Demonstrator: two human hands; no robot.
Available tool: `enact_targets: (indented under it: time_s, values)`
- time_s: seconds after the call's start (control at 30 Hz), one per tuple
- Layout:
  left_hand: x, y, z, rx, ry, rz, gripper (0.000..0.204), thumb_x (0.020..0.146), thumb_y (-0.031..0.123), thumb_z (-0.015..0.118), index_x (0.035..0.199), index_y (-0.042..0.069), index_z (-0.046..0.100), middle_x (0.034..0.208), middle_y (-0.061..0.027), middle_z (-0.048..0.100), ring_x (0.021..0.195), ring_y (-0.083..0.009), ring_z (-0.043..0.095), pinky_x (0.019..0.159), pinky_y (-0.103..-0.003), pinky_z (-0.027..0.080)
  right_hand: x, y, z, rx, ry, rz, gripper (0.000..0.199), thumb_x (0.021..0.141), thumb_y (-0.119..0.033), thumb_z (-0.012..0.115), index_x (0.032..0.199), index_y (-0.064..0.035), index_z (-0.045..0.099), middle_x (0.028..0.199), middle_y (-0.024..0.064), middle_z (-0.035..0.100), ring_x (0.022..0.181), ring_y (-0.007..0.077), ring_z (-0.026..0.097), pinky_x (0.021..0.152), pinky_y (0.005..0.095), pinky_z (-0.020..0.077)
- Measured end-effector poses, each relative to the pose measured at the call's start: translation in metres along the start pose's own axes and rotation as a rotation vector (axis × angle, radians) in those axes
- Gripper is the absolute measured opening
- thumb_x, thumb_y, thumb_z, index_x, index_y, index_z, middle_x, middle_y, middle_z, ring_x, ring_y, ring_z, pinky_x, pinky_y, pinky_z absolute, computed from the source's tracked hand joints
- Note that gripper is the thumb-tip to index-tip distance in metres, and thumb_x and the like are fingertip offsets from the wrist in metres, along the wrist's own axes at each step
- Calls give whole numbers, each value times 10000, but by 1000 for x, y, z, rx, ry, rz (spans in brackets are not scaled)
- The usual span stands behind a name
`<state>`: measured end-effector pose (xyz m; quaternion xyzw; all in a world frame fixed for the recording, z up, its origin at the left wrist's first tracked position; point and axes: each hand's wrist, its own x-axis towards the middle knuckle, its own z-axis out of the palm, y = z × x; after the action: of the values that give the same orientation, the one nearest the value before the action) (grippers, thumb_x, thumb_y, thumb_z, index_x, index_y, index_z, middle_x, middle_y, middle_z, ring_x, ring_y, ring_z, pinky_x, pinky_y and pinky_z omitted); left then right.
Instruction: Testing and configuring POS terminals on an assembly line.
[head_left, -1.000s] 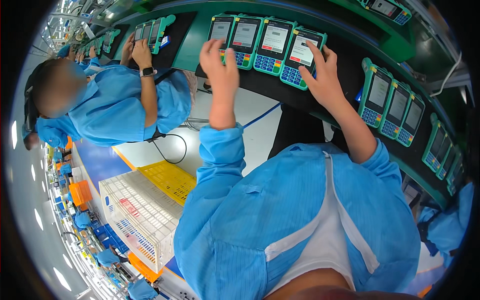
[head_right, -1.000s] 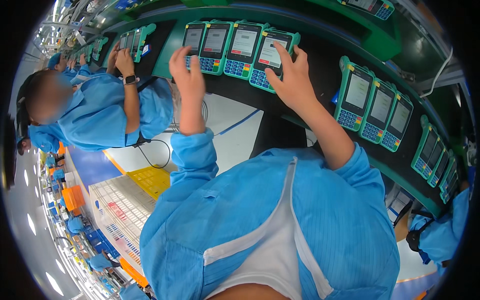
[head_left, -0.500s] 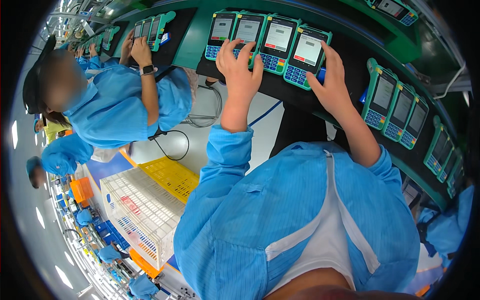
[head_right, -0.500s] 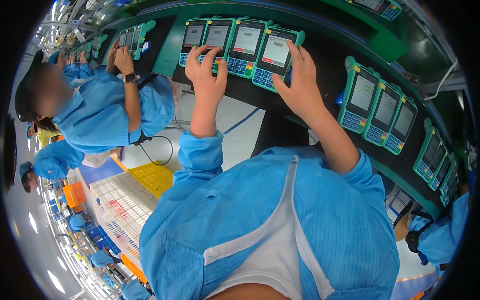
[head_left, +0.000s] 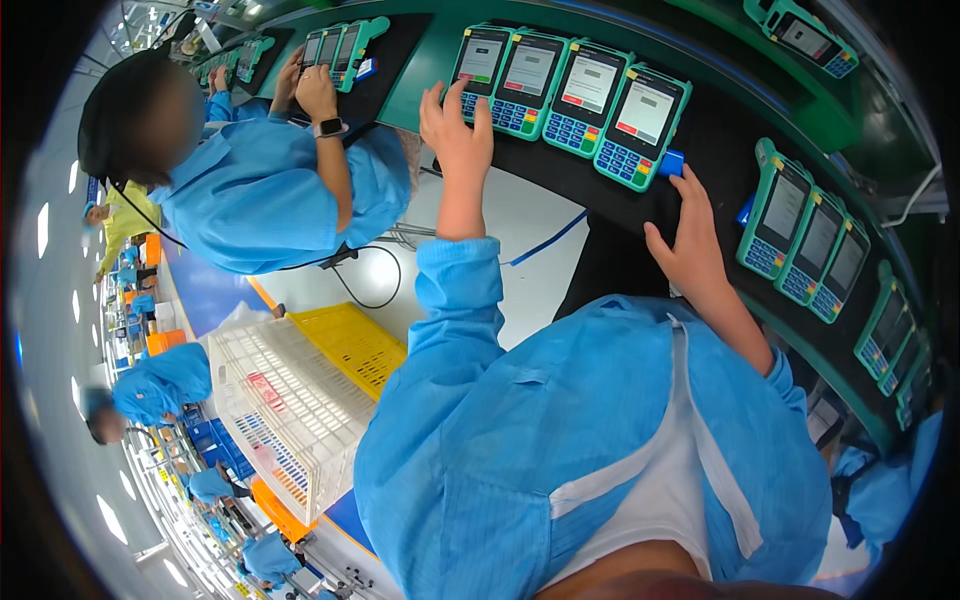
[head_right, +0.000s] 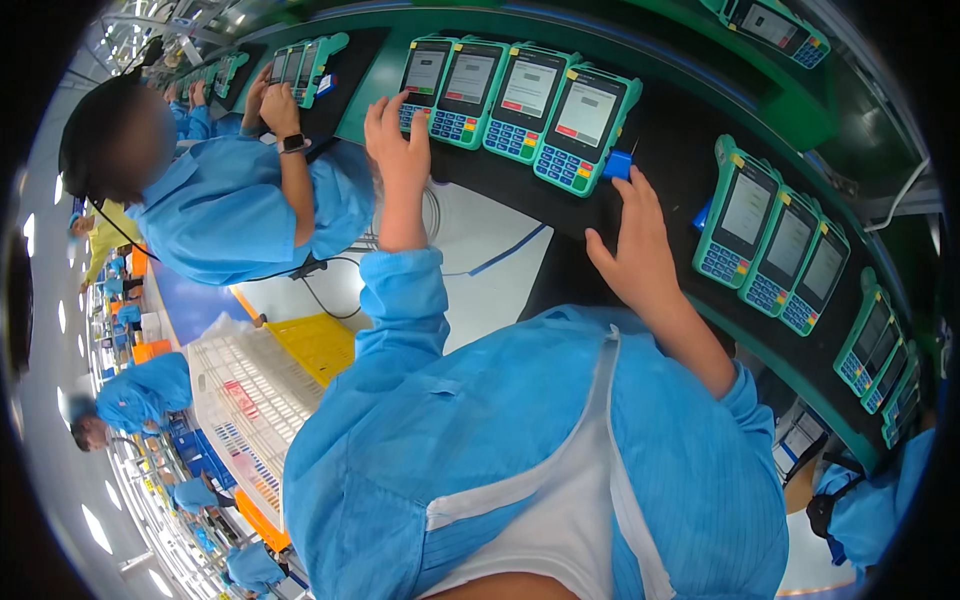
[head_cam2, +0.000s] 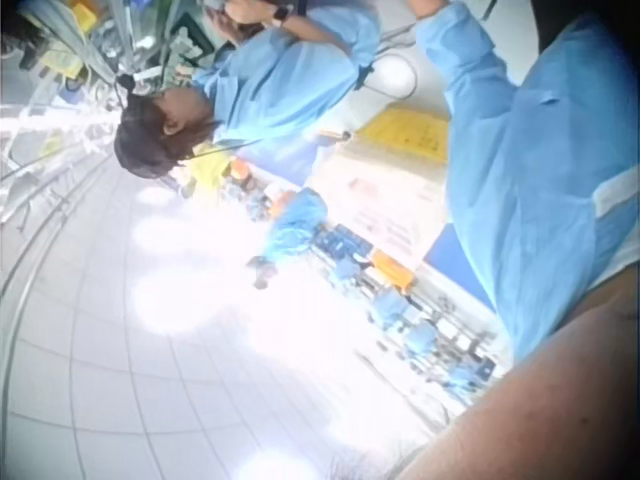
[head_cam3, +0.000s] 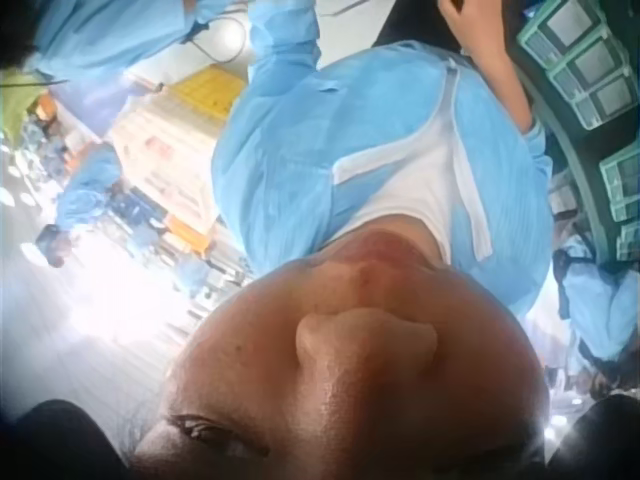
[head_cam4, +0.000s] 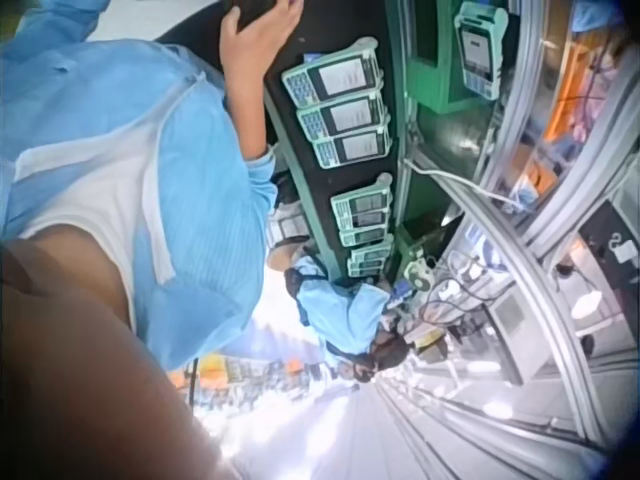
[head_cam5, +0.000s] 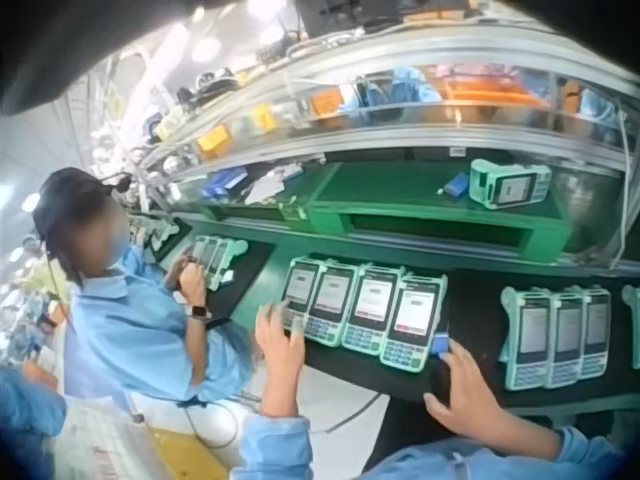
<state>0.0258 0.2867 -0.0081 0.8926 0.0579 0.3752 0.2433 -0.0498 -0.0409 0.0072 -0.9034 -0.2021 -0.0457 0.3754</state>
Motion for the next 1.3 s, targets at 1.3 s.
enact_targets:
  time_s: [1.3]
  values:
    - [35,5,20,63,-147,162,689,730,448,740,1349,242,517,1393,-268,372,1331,-442,284,1072,-603,169,-2,17,-6,-15,115,-96,420,766,-103,682,1114,3,471,1295,235,538,1273,406,460,1024,452,390]
